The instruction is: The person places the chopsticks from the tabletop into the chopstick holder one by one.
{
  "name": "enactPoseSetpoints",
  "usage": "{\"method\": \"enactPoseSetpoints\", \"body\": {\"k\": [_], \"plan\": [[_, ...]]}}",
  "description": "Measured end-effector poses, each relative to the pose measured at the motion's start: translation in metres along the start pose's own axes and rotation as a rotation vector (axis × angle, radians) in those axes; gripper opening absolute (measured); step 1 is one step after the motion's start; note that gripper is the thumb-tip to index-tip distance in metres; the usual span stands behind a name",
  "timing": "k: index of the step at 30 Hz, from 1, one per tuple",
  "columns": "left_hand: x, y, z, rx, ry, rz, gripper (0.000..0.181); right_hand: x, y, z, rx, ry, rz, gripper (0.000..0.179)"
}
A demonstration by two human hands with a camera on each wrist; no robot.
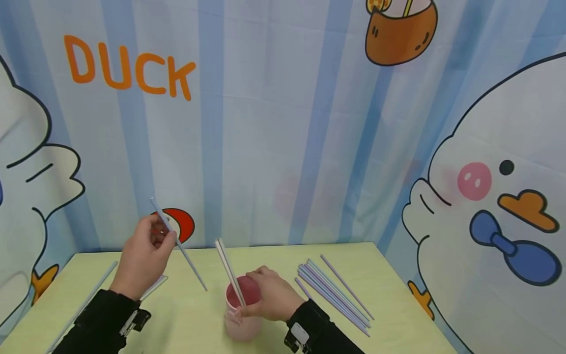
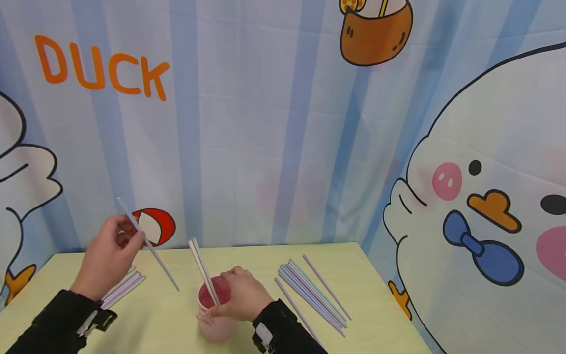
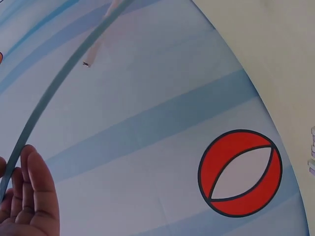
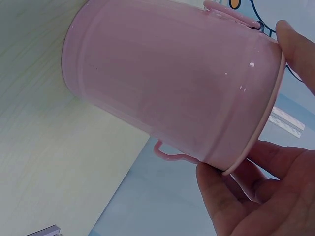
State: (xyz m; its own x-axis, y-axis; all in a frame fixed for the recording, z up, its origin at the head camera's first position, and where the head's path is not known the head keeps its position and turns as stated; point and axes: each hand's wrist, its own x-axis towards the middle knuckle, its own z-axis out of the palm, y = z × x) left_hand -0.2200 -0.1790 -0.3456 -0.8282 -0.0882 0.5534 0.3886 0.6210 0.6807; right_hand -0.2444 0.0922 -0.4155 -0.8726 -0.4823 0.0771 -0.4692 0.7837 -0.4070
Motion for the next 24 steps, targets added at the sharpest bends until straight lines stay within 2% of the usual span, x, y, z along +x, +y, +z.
{"method": "enactPoseSetpoints", "body": {"k": [4, 9, 15, 24], "plan": [[0.004, 0.008, 0.008, -0.058, 0.021, 0.02, 0.037, 0.0, 0.0, -0.001, 0.001, 0.002, -0.005, 0.076], [0.006, 0.01, 0.022, -0.089, 0.002, 0.02, 0.034, -0.001, -0.001, -0.001, 0.011, 0.004, -0.003, 0.076], [0.006, 0.009, 0.04, -0.11, -0.052, -0.028, 0.037, -0.001, 0.001, -0.001, 0.016, 0.006, -0.018, 0.076], [-0.001, -0.002, 0.065, -0.038, -0.139, -0.11, 0.033, 0.0, 0.001, -0.001, 0.01, 0.014, -0.035, 0.075]]}}
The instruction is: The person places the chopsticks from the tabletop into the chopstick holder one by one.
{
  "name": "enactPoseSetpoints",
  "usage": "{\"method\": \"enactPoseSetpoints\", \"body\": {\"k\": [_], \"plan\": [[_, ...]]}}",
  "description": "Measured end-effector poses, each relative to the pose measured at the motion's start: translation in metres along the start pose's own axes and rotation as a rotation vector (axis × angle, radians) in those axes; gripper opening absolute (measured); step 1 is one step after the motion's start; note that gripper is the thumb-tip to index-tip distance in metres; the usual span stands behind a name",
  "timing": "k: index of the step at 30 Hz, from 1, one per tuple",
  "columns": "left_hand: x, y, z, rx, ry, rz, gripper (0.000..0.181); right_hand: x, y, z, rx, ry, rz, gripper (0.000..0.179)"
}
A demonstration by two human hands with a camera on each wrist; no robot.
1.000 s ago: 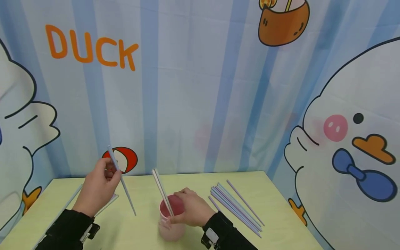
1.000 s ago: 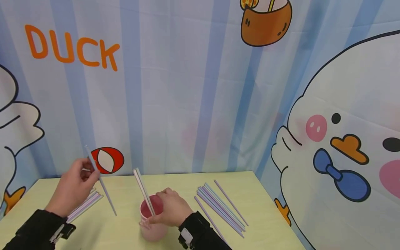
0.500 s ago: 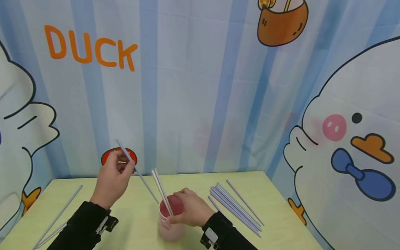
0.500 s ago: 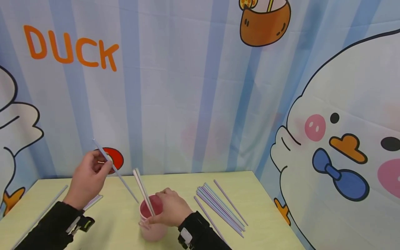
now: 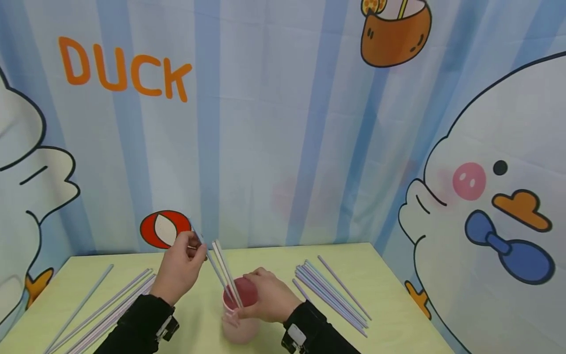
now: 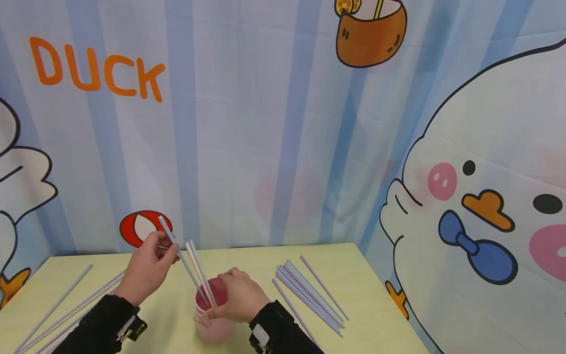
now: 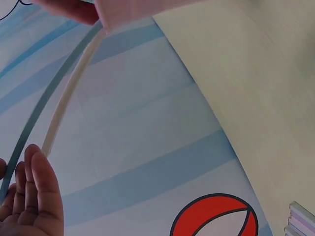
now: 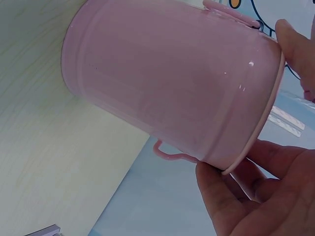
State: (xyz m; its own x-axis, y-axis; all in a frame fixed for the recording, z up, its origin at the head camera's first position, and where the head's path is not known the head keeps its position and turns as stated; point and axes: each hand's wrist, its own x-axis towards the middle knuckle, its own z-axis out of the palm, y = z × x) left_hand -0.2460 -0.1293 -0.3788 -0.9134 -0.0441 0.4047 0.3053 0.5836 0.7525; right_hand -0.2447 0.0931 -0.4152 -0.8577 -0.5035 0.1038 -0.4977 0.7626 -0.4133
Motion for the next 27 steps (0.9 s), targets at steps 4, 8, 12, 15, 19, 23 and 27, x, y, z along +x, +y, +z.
{"method": "enactPoseSetpoints", "body": {"k": [4, 8, 12, 15, 19, 23, 27], "plan": [[-0.002, -0.006, 0.009, 0.046, -0.032, -0.034, 0.028, 0.0, 0.0, 0.0, 0.003, -0.004, -0.01, 0.073], [-0.002, -0.009, 0.016, 0.087, -0.066, -0.057, 0.026, 0.001, 0.001, 0.001, -0.002, -0.007, -0.016, 0.073], [-0.003, -0.013, 0.022, 0.106, -0.11, -0.085, 0.026, 0.001, 0.002, 0.001, -0.01, -0.01, -0.013, 0.075], [-0.004, -0.016, 0.027, 0.113, -0.135, -0.096, 0.025, 0.001, 0.002, 0.0, -0.016, -0.013, -0.01, 0.075], [-0.007, -0.018, 0.033, 0.121, -0.166, -0.102, 0.022, 0.0, 0.0, -0.001, -0.013, -0.024, 0.014, 0.075], [-0.009, -0.022, 0.038, 0.129, -0.191, -0.095, 0.02, 0.0, -0.001, -0.001, -0.004, -0.028, 0.034, 0.074], [-0.013, -0.024, 0.038, 0.135, -0.206, -0.089, 0.019, 0.0, 0.0, -0.001, 0.004, -0.023, 0.03, 0.074]]}}
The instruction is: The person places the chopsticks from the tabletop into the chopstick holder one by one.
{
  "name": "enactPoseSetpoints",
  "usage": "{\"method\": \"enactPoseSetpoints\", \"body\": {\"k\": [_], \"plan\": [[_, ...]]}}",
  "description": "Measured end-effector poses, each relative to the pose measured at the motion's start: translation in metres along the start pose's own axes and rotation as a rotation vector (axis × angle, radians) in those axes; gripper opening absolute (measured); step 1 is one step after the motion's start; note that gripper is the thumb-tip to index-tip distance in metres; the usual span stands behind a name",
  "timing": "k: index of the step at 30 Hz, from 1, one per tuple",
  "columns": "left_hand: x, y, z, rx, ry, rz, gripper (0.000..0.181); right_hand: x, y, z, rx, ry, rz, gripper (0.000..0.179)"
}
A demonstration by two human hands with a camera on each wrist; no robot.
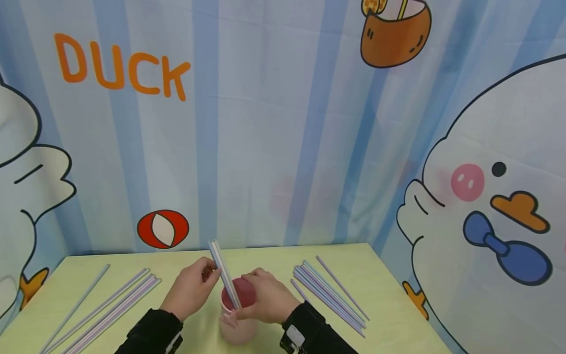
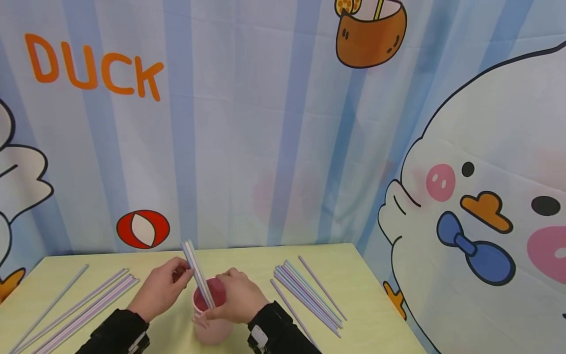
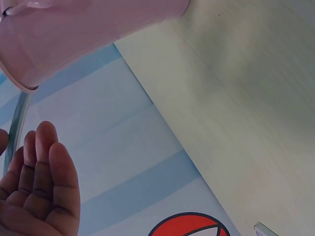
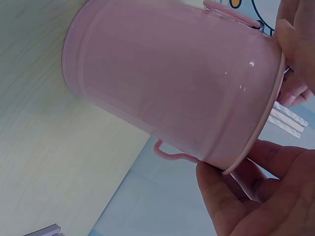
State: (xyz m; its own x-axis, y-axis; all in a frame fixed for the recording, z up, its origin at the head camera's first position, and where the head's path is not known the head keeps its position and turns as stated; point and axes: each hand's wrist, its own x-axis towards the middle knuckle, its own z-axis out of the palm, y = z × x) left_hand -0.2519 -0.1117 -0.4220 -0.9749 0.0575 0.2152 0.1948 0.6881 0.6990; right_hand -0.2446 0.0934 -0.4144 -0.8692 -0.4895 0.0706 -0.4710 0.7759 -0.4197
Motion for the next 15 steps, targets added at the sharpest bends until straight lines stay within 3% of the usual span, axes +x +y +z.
{"method": "enactPoseSetpoints", "body": {"k": [7, 11, 15], "plan": [[-0.007, -0.012, -0.004, 0.055, -0.013, -0.018, 0.015, -0.002, -0.002, 0.0, -0.008, 0.014, -0.012, 0.077], [-0.009, -0.032, -0.011, 0.123, -0.014, -0.02, 0.014, -0.001, -0.003, 0.0, -0.018, 0.021, -0.002, 0.08], [-0.01, -0.061, -0.021, 0.215, -0.032, -0.017, 0.016, -0.001, -0.003, 0.0, -0.031, 0.022, 0.002, 0.082]]}}
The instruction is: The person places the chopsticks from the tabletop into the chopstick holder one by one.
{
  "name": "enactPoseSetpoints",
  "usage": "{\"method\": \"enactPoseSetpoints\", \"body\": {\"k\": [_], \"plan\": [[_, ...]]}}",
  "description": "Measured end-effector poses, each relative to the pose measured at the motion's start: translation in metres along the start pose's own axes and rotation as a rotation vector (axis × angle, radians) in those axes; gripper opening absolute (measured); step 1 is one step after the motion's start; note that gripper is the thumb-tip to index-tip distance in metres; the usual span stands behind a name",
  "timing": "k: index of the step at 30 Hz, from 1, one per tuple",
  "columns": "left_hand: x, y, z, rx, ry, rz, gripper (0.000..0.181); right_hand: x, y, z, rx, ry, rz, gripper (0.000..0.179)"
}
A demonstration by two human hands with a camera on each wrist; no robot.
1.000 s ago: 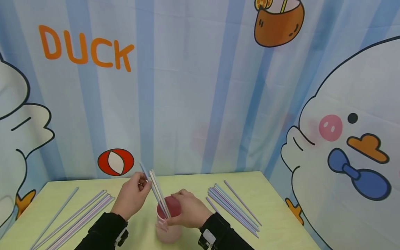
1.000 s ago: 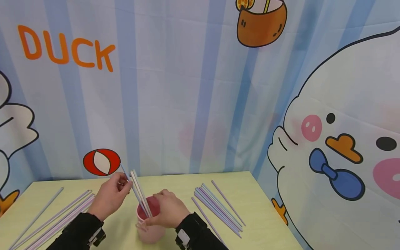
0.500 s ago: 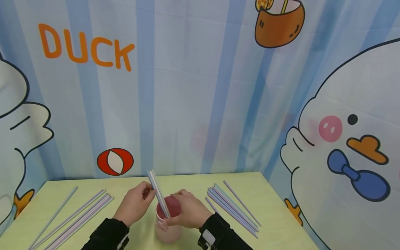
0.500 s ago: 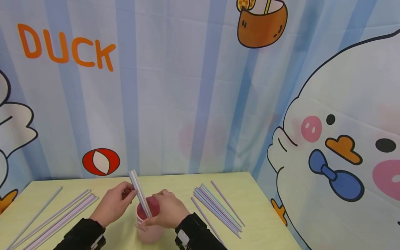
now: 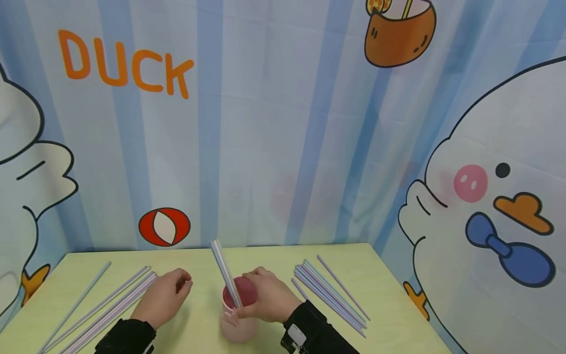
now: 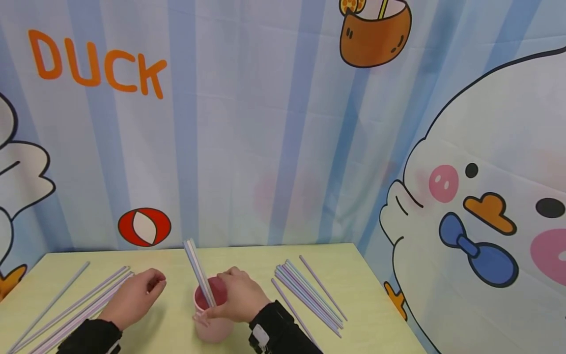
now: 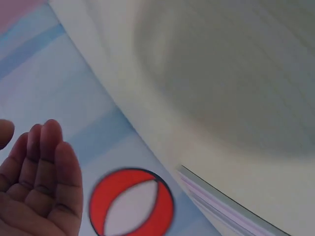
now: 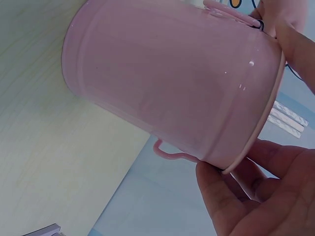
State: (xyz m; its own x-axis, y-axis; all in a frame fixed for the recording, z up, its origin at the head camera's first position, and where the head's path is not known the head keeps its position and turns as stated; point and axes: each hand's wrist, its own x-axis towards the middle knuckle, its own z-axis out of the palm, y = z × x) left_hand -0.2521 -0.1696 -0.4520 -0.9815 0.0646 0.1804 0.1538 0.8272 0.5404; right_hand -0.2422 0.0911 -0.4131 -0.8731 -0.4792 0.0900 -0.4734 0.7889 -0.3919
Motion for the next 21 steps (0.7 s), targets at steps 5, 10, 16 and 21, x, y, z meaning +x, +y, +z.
{"method": "enactPoseSetpoints", "body": {"k": [5, 10, 16, 21], "plan": [[-0.001, -0.049, -0.007, 0.18, -0.044, 0.013, 0.024, 0.001, -0.001, 0.0, -0.009, -0.009, 0.009, 0.081], [-0.006, -0.082, -0.013, 0.355, -0.061, 0.017, 0.027, 0.001, -0.001, -0.001, 0.002, -0.015, 0.018, 0.08], [-0.013, -0.091, -0.016, 0.476, -0.047, 0.018, 0.025, 0.001, -0.001, -0.001, 0.009, -0.019, 0.019, 0.081], [-0.017, -0.091, -0.016, 0.503, -0.045, 0.017, 0.022, 0.001, 0.0, -0.001, 0.015, -0.017, 0.014, 0.08]]}}
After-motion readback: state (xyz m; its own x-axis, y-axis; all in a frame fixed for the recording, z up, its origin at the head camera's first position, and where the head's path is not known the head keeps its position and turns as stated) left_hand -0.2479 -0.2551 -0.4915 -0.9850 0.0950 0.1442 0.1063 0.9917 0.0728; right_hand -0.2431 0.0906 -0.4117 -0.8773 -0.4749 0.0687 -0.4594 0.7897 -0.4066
